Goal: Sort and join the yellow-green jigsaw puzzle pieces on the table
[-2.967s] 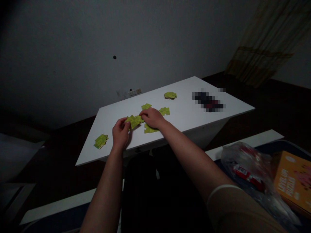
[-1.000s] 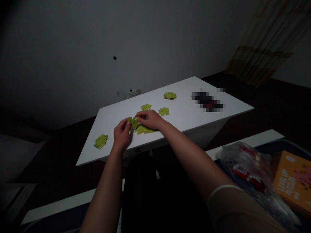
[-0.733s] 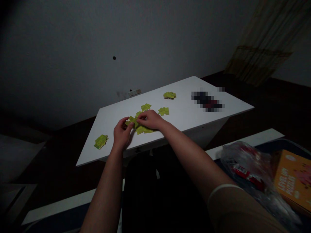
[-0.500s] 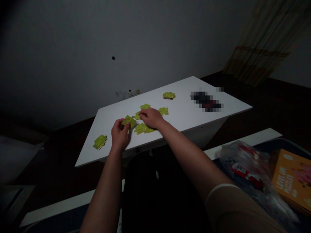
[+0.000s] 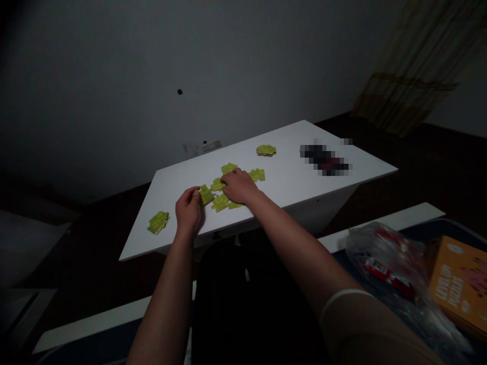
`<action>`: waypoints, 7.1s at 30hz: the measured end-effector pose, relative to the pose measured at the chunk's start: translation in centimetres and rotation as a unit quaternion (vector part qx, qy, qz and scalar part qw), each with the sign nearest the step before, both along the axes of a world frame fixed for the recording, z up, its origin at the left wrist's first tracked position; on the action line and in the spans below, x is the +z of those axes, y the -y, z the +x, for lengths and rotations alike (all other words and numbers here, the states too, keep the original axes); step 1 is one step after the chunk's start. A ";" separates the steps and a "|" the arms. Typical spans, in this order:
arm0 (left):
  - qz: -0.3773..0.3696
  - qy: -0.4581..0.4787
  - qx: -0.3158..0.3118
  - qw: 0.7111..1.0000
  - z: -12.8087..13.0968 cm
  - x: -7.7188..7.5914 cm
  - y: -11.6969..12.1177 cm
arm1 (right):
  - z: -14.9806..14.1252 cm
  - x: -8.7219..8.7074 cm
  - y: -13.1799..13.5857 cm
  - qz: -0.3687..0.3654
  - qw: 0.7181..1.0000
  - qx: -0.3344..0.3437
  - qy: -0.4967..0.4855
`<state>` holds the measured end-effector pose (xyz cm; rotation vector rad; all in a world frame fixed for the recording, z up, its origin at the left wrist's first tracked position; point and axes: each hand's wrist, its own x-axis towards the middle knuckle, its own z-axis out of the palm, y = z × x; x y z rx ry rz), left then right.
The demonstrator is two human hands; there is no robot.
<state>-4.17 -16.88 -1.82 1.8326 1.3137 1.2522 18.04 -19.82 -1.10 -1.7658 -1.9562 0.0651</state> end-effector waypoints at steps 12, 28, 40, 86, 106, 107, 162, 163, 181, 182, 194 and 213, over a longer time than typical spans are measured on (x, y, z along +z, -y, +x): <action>-0.024 -0.248 0.180 0.952 0.8 1.8 1.5 | 0.2 0.2 -0.1 -0.003 1.000 0.003 -0.025; 0.042 -0.131 0.041 0.990 0.3 0.5 0.7 | 0.3 0.3 0.1 0.003 1.000 -0.009 -0.017; -0.006 -0.040 -0.029 0.999 0.3 0.3 0.7 | 0.2 -0.1 -0.1 0.061 0.996 0.027 -0.066; -0.008 0.068 -0.005 0.998 0.3 0.2 0.3 | 0.3 0.4 0.0 0.025 0.997 -0.035 -0.058; 0.018 0.075 0.007 0.997 0.1 0.5 0.4 | 0.9 -1.1 -0.5 0.060 0.993 0.028 -0.101; 0.018 0.073 0.008 0.997 0.1 0.5 0.5 | 1.0 -1.1 -0.5 0.064 0.991 0.031 -0.113; -0.021 -0.007 -0.078 0.997 0.3 0.1 0.9 | 0.3 0.3 0.1 0.066 0.958 0.059 -0.271; -0.024 -0.006 -0.080 0.997 0.3 0.1 0.9 | 0.4 0.4 0.1 0.064 0.960 0.057 -0.268; -0.030 0.000 -0.065 0.997 0.7 0.8 1.3 | 0.3 0.4 0.2 0.061 0.962 0.069 -0.256; -0.033 0.000 -0.067 0.997 0.6 0.8 1.3 | 0.3 0.4 0.2 0.059 0.963 0.070 -0.252; 0.011 -0.013 0.145 0.989 0.2 1.1 1.4 | 1.2 -0.5 -0.7 0.099 0.978 -0.066 -0.171; -0.031 -0.252 0.182 0.950 1.3 1.9 2.0 | 0.8 0.0 -0.3 -0.009 0.996 -0.049 -0.079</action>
